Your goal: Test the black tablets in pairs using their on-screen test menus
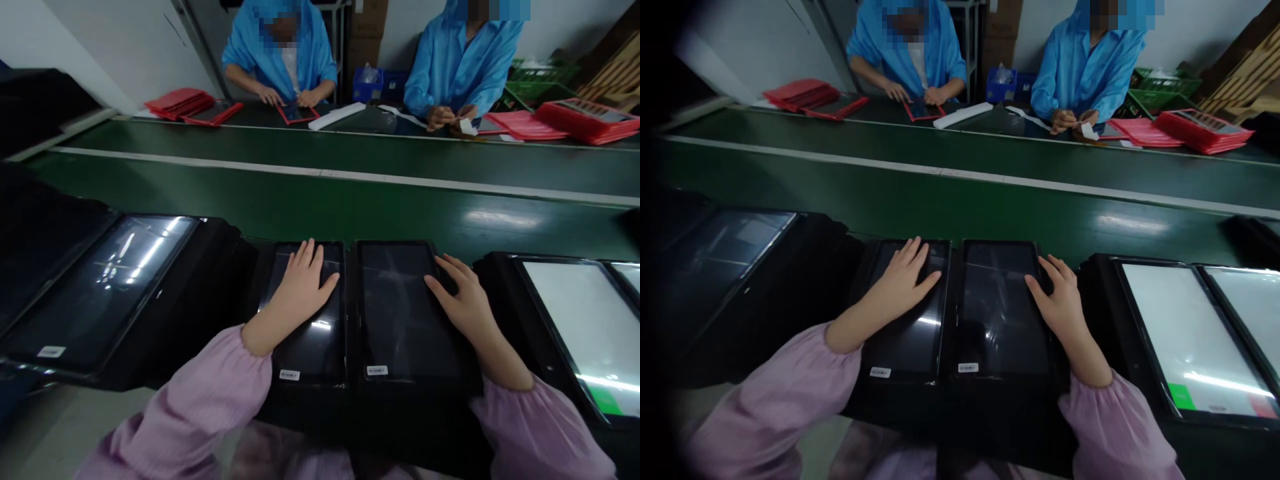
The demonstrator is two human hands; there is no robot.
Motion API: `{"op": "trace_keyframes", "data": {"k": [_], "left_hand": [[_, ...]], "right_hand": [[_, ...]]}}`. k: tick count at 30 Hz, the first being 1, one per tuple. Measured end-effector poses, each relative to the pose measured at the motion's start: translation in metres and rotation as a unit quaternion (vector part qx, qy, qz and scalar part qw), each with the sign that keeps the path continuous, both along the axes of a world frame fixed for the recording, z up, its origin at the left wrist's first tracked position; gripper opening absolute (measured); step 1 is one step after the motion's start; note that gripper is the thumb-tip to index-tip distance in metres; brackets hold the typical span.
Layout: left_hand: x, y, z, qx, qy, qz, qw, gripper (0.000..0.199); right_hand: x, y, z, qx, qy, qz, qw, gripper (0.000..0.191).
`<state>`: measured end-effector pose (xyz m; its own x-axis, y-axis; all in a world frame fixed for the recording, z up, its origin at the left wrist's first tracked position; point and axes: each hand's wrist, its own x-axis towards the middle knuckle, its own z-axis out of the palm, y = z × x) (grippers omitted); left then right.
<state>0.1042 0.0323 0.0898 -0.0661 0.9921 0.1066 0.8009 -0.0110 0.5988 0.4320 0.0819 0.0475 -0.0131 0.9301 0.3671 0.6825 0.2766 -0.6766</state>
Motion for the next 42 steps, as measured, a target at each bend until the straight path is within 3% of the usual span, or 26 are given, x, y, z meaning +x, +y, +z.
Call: {"op": "trace_keyframes", "data": {"k": [2, 5, 9, 12, 16, 18, 20, 23, 26, 29, 31, 34, 38, 42], "left_hand": [[0.014, 0.031, 0.0, -0.003, 0.06, -0.017, 0.998, 0.073], [0.02, 0.051, 0.0, 0.021, 0.118, -0.023, 0.993, 0.067], [0.023, 0.051, 0.003, 0.041, 0.152, -0.003, 0.988, 0.051], [0.033, 0.051, 0.009, 0.014, 0.17, 0.01, 0.985, 0.035], [0.035, 0.052, 0.016, 0.003, 0.121, 0.012, 0.993, 0.031], [0.022, 0.042, 0.021, 0.017, 0.058, 0.013, 0.998, 0.043], [-0.002, 0.02, 0.024, 0.04, -0.038, 0.053, 0.997, 0.057], [-0.043, -0.033, 0.016, 0.044, -0.171, 0.211, 0.961, 0.058], [-0.072, -0.09, -0.016, -0.017, -0.31, 0.359, 0.88, 0.051], [-0.081, -0.126, -0.057, -0.075, -0.455, 0.385, 0.799, 0.045], [-0.084, -0.131, -0.075, -0.071, -0.502, 0.369, 0.779, 0.046], [-0.091, -0.118, -0.081, -0.045, -0.525, 0.344, 0.777, 0.049], [-0.094, -0.101, -0.067, -0.055, -0.53, 0.329, 0.78, 0.058], [-0.083, -0.11, -0.049, -0.019, -0.437, 0.3, 0.848, 0.07]], "right_hand": [[-0.002, 0.004, -0.002, -0.001, 0.007, 0.001, 1.0, 0.072], [-0.002, 0.003, -0.006, -0.009, 0.023, 0.003, 1.0, 0.072], [-0.001, 0.001, -0.007, -0.024, 0.044, 0.017, 0.999, 0.07], [-0.002, 0.001, -0.005, -0.035, 0.06, 0.025, 0.997, 0.069], [-0.002, -0.001, -0.002, -0.058, 0.107, 0.034, 0.992, 0.063], [0.001, -0.007, -0.004, -0.069, 0.143, 0.039, 0.987, 0.061], [0.006, -0.017, -0.009, -0.082, 0.178, 0.044, 0.98, 0.063], [0.012, -0.038, -0.019, -0.148, 0.277, 0.034, 0.949, 0.069], [0.011, -0.057, -0.025, -0.227, 0.38, 0.023, 0.897, 0.069], [0.007, -0.064, -0.025, -0.243, 0.412, 0.025, 0.878, 0.067], [0.004, -0.062, -0.024, -0.237, 0.404, 0.03, 0.883, 0.067], [0.002, -0.056, -0.026, -0.211, 0.362, 0.035, 0.908, 0.066], [0.001, -0.053, -0.027, -0.186, 0.312, 0.0, 0.932, 0.063], [0.003, -0.066, -0.011, -0.145, 0.287, -0.048, 0.946, 0.059]]}}
